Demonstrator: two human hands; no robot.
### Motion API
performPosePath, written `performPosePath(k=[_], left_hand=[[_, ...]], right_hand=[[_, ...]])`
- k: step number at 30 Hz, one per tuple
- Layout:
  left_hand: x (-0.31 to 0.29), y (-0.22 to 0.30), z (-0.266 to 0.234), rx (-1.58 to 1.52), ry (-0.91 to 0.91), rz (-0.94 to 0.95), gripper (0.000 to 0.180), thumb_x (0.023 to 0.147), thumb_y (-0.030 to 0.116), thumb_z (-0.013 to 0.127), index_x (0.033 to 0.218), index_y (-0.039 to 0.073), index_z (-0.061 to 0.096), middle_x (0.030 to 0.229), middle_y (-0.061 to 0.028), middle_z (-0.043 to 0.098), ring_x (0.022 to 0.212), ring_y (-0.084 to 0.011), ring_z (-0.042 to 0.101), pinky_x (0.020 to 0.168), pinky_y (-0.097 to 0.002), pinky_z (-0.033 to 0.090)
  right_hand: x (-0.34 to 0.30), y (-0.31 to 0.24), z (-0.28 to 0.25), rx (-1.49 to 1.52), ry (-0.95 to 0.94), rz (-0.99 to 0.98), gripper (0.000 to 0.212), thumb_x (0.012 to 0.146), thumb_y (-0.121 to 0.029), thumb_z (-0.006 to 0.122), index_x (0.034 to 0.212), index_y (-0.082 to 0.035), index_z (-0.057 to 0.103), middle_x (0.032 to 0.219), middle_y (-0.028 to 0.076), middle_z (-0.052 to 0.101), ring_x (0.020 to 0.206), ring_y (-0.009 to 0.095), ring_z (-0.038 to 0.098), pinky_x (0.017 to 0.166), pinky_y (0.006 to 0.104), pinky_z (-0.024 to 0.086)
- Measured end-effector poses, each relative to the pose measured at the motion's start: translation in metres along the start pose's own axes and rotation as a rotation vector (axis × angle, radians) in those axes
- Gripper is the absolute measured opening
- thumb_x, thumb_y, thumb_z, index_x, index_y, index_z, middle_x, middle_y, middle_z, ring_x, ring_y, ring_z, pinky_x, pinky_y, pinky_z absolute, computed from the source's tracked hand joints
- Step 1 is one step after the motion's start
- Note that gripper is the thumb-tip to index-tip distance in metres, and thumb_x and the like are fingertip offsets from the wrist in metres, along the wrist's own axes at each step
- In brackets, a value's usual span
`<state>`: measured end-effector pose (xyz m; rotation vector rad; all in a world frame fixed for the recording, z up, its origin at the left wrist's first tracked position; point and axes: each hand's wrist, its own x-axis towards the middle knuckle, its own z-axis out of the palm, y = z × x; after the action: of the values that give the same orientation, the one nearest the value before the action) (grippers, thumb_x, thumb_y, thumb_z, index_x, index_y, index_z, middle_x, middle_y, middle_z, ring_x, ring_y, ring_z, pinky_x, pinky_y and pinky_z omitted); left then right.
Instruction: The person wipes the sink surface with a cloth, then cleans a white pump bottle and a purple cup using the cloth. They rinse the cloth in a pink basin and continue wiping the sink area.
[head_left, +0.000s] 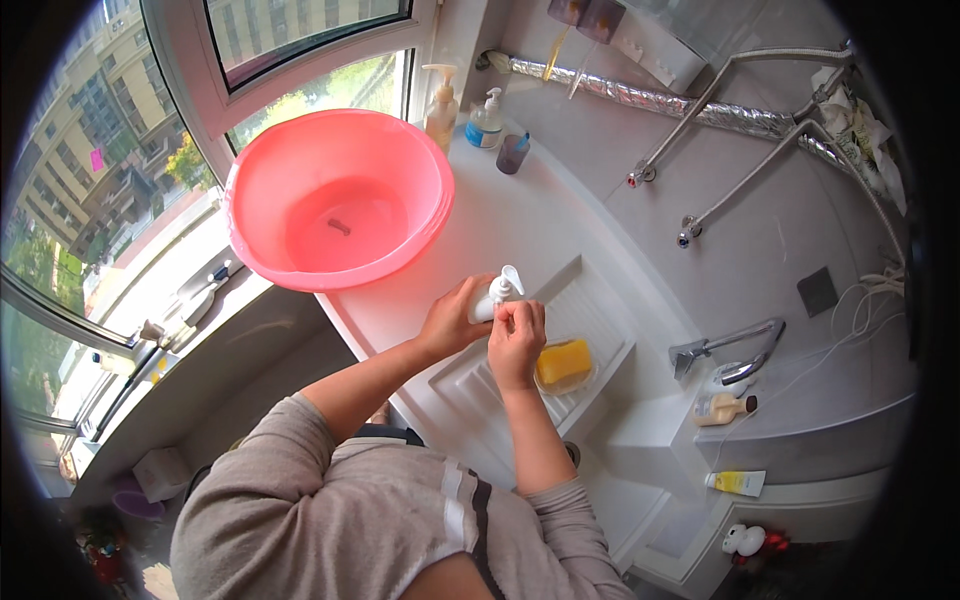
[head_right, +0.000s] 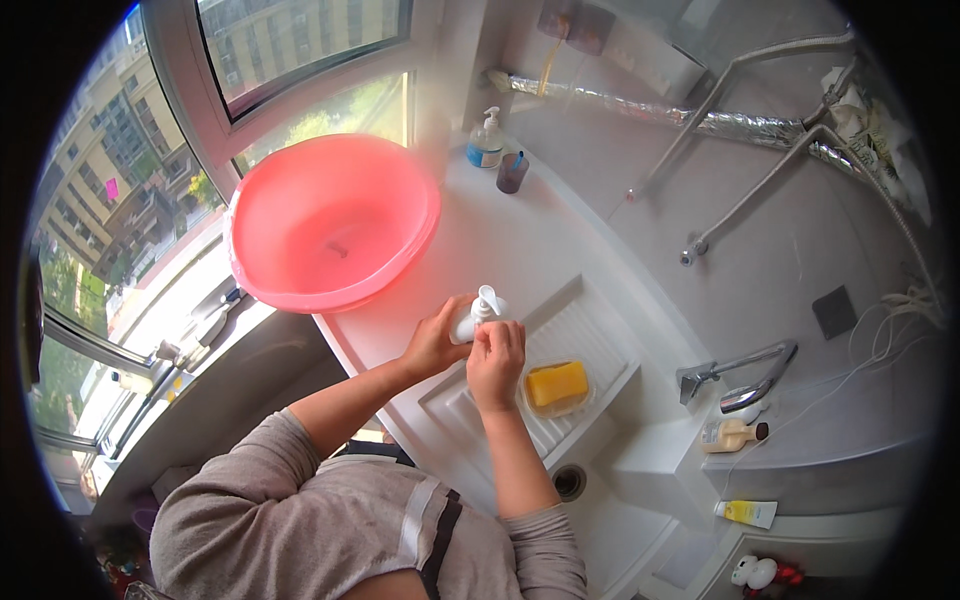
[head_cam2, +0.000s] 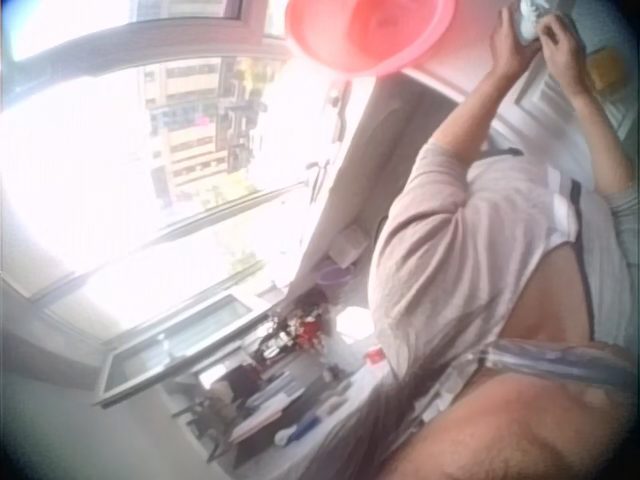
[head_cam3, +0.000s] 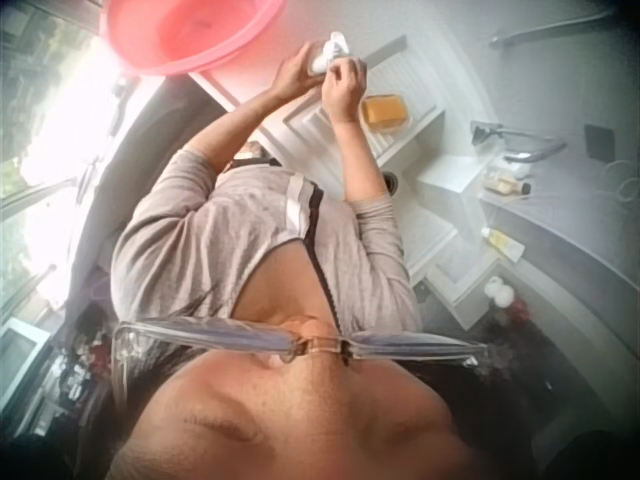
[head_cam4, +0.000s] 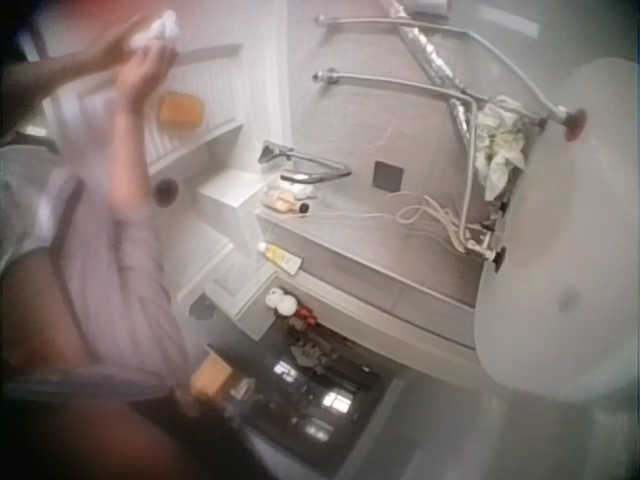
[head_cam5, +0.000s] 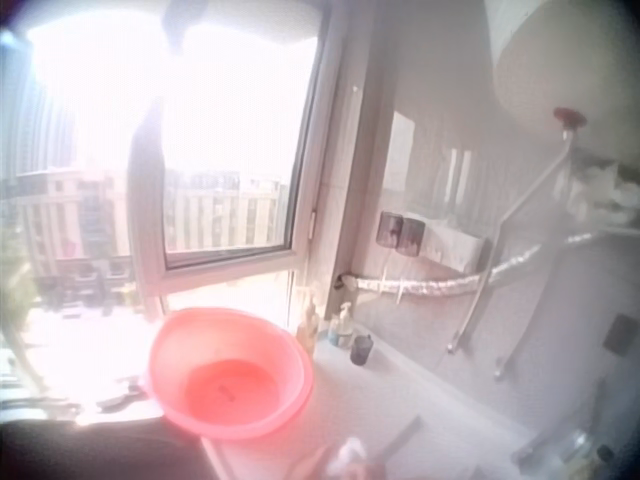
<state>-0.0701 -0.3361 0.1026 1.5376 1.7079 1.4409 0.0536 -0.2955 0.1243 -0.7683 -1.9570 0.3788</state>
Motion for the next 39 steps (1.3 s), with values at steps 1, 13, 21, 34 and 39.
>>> performPosePath(k=[1,13,21,34,39], left_hand=[[0.002,-0.001,-0.004,-0.013,-0.006,0.021,0.067,0.071,0.023,0.08,0.128,0.011,0.047,0.116,-0.0139,0.06,0.104,-0.031,0.061,0.085,-0.0387,0.05],[-0.01,0.041,-0.042,-0.588,-0.298,-0.228,0.052,0.079,0.026,0.075,0.115,0.004,0.045,0.101,-0.0119,0.058,0.099,-0.0196,0.058,0.085,-0.0341,0.047],[-0.018,0.046,-0.04,-0.658,-0.411,-0.226,0.049,0.079,0.023,0.074,0.114,0.006,0.044,0.1,-0.0076,0.055,0.098,-0.0156,0.056,0.086,-0.0319,0.046],[-0.005,0.025,-0.029,-0.157,-0.021,0.018,0.066,0.07,0.018,0.081,0.122,0.003,0.043,0.111,-0.0162,0.059,0.103,-0.0265,0.059,0.088,-0.0379,0.048],[-0.005,0.012,-0.017,-0.031,0.176,0.015,0.067,0.064,0.016,0.081,0.121,0.005,0.049,0.111,-0.0159,0.058,0.102,-0.0329,0.057,0.086,-0.0406,0.047]], right_hand=[[0.005,-0.002,-0.004,0.037,-0.033,0.062,0.017,0.079,0.006,0.065,0.076,-0.003,0.05,0.08,0.008,0.056,0.074,0.023,0.053,0.064,0.0329,0.046],[0.042,-0.02,-0.061,0.617,-0.256,0.423,0.012,0.083,0.0,0.068,0.085,-0.003,0.057,0.084,0.0,0.057,0.078,0.008,0.052,0.073,0.0227,0.044],[0.055,-0.023,-0.082,0.462,-0.429,0.463,0.009,0.081,-0.002,0.07,0.084,-0.002,0.061,0.081,0.0,0.058,0.077,0.009,0.055,0.071,0.0254,0.046],[0.036,-0.017,-0.034,0.333,0.028,0.231,0.009,0.086,-0.007,0.068,0.088,-0.003,0.06,0.084,0.005,0.062,0.076,0.018,0.058,0.068,0.0296,0.048],[0.015,-0.004,0.007,0.178,0.037,0.13,0.007,0.085,-0.003,0.064,0.092,-0.003,0.061,0.092,0.009,0.064,0.086,0.028,0.06,0.073,0.0369,0.05]])
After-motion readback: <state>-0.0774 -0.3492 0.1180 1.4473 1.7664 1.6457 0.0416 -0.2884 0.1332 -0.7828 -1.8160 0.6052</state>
